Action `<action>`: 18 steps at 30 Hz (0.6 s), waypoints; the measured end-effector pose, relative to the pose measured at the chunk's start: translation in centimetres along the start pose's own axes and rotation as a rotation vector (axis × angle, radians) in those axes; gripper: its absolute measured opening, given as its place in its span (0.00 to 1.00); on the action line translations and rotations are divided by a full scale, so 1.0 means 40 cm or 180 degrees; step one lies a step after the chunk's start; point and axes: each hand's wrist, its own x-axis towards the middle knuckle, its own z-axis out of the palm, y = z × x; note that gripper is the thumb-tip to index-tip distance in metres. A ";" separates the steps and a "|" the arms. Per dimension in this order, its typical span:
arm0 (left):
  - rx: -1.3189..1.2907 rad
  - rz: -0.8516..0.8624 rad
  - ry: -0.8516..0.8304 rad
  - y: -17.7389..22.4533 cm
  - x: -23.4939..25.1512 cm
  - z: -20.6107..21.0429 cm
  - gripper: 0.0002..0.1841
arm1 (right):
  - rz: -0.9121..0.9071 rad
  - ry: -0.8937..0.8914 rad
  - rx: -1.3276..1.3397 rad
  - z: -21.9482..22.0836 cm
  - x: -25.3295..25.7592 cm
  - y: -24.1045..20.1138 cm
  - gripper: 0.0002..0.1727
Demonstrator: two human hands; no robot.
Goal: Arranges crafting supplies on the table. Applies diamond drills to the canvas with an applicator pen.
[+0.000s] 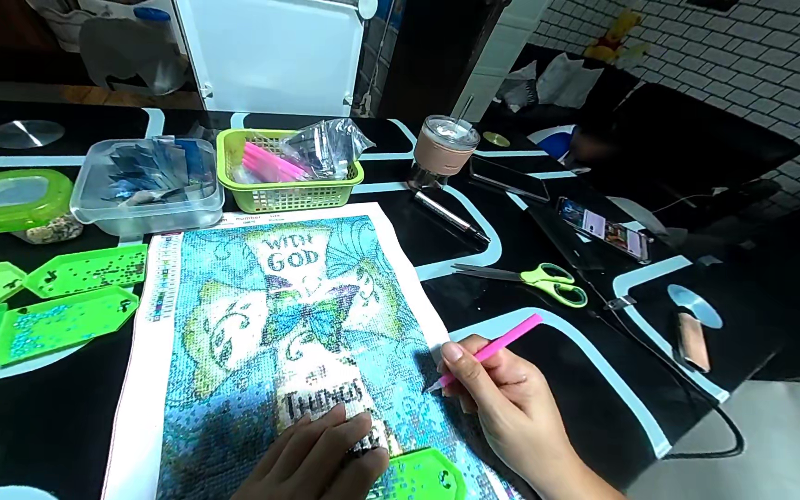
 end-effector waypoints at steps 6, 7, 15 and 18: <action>0.0018 0.0010 -0.0013 -0.001 -0.001 0.001 0.23 | -0.0128 -0.0040 -0.0145 0.001 -0.006 0.008 0.15; 0.0016 0.0003 -0.0007 -0.001 -0.001 0.001 0.23 | -0.0141 -0.0040 -0.0172 0.002 -0.006 0.007 0.15; 0.0021 0.0001 0.0016 -0.001 -0.001 0.002 0.23 | -0.0311 -0.0109 -0.0519 0.002 -0.007 0.010 0.17; 0.0007 -0.0004 0.0002 0.000 -0.003 0.000 0.23 | -0.0416 -0.0153 -0.0593 0.000 -0.007 0.012 0.17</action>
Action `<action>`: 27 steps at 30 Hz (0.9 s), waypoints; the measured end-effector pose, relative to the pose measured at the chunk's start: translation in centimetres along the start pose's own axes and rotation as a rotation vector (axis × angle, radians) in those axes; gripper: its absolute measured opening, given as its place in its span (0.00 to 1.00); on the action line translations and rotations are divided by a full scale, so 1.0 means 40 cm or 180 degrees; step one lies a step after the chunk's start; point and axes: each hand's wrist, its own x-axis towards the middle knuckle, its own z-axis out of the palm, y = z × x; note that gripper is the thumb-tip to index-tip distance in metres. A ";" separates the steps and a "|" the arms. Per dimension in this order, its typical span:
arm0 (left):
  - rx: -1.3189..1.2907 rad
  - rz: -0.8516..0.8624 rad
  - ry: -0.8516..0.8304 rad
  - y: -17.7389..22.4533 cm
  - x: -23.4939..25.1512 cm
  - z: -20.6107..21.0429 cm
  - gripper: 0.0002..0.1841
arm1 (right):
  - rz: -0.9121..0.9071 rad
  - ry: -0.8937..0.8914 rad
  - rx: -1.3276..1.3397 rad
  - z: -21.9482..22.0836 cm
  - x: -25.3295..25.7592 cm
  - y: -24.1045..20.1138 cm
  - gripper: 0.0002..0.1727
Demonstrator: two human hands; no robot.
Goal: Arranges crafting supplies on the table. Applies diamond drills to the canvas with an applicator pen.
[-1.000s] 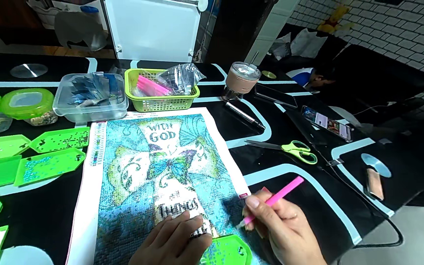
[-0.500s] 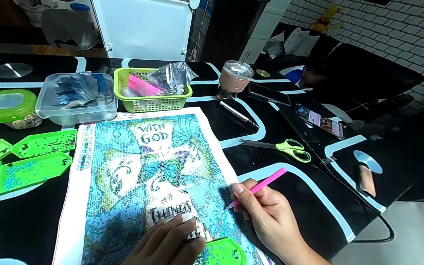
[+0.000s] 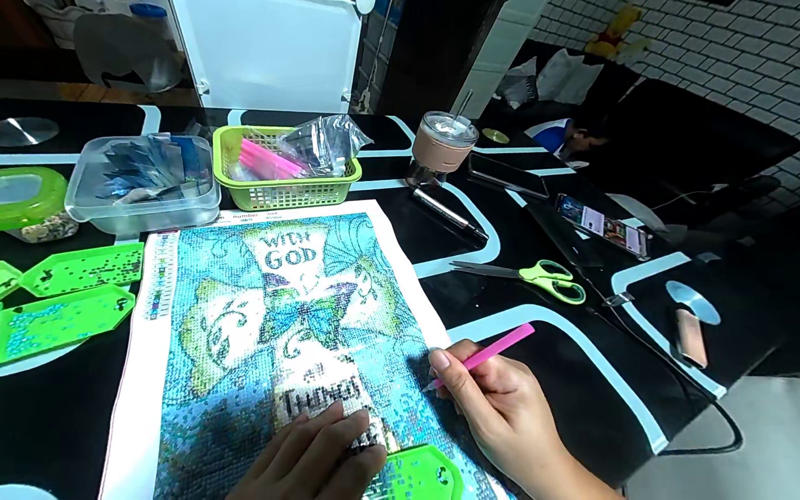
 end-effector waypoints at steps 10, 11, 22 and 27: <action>0.0002 -0.0020 -0.0013 0.000 0.002 -0.001 0.23 | 0.0070 -0.0082 0.0193 -0.007 0.004 0.004 0.16; -0.0005 -0.0023 -0.0027 0.000 0.003 -0.002 0.23 | 0.0166 -0.0060 0.0342 -0.008 0.006 0.004 0.16; -0.0118 -0.0064 -0.0078 -0.001 0.005 -0.004 0.25 | 0.0041 -0.0034 0.0235 -0.001 0.005 0.012 0.16; -0.0119 -0.0075 -0.0094 0.000 0.006 -0.005 0.25 | -0.0044 -0.0075 0.0199 -0.002 0.006 0.014 0.17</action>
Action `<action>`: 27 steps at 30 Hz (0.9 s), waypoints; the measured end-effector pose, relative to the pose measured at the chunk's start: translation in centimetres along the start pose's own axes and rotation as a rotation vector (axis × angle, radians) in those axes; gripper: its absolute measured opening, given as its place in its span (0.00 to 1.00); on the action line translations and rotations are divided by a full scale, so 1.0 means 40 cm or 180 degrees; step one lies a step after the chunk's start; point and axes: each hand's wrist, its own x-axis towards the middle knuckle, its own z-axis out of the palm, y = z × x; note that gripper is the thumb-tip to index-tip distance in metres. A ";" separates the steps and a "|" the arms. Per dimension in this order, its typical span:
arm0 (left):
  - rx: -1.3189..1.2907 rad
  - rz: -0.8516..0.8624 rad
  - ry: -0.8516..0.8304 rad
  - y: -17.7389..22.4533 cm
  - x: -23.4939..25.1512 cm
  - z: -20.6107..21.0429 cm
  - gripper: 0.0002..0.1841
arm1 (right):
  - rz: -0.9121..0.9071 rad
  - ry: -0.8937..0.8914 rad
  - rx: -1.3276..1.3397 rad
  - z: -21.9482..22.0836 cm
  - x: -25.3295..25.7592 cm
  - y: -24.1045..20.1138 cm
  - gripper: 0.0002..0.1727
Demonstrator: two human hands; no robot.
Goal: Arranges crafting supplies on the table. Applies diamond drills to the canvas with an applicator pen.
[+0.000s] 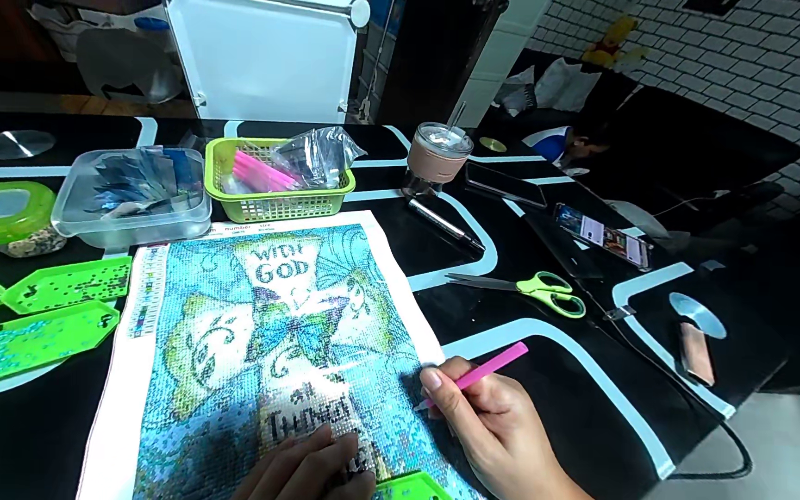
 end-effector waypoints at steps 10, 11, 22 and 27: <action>0.0002 0.0039 0.0039 -0.001 -0.005 0.001 0.25 | 0.0794 0.0348 0.1090 -0.018 0.010 -0.018 0.14; 0.0003 0.0041 0.0045 -0.001 -0.005 0.001 0.25 | 0.0752 0.0403 0.1105 -0.018 0.008 -0.021 0.13; 0.0130 0.0037 0.0182 0.001 -0.006 0.009 0.22 | 0.0331 -0.0536 0.0846 0.009 -0.048 -0.115 0.14; 0.0108 0.0058 0.0210 0.000 -0.006 0.011 0.22 | -0.0046 -0.0542 0.0347 0.031 -0.050 -0.095 0.16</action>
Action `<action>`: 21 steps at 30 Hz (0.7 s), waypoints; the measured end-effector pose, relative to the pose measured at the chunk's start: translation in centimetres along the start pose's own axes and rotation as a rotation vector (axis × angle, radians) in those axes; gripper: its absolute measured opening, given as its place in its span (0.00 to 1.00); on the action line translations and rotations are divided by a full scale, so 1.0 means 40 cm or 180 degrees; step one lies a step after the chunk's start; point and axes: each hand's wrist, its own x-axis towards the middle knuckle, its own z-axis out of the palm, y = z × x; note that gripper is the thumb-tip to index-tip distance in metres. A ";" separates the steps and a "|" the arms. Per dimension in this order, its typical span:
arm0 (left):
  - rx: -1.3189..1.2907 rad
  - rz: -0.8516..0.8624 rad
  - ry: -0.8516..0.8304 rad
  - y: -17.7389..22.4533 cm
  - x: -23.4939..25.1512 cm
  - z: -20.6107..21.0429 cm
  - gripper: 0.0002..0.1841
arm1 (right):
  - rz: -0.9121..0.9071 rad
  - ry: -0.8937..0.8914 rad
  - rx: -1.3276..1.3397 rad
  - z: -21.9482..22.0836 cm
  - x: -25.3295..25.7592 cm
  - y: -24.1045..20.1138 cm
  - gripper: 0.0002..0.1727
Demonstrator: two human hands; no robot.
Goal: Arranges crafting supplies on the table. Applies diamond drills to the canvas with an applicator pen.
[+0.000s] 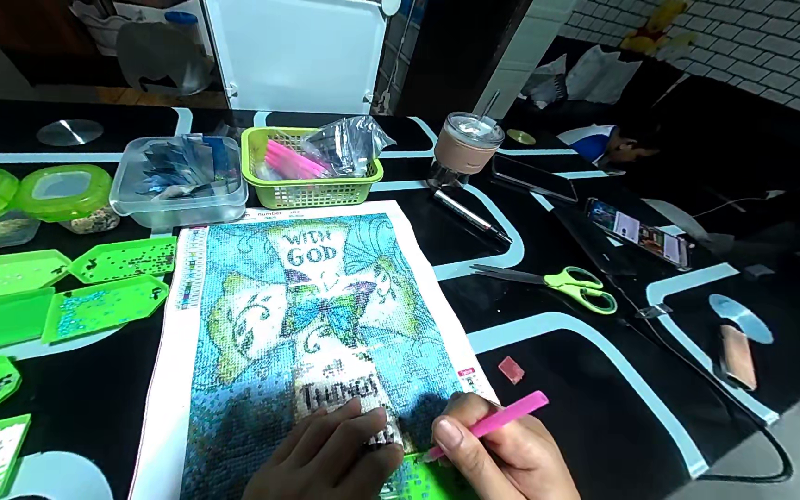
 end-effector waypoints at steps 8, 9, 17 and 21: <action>0.0061 0.0045 0.0053 -0.002 -0.001 0.006 0.22 | -0.0097 -0.0070 0.0141 0.005 -0.008 0.003 0.15; 0.0058 0.0044 0.0062 -0.003 -0.001 0.007 0.22 | -0.0104 -0.0086 0.0141 0.006 -0.008 0.003 0.15; 0.0047 0.0035 0.0075 -0.005 -0.001 0.009 0.21 | -0.0143 -0.0112 0.0084 0.008 -0.006 0.008 0.16; 0.0058 0.0031 0.0054 -0.003 0.000 0.007 0.21 | 0.0254 0.0105 0.0631 -0.001 -0.001 0.002 0.14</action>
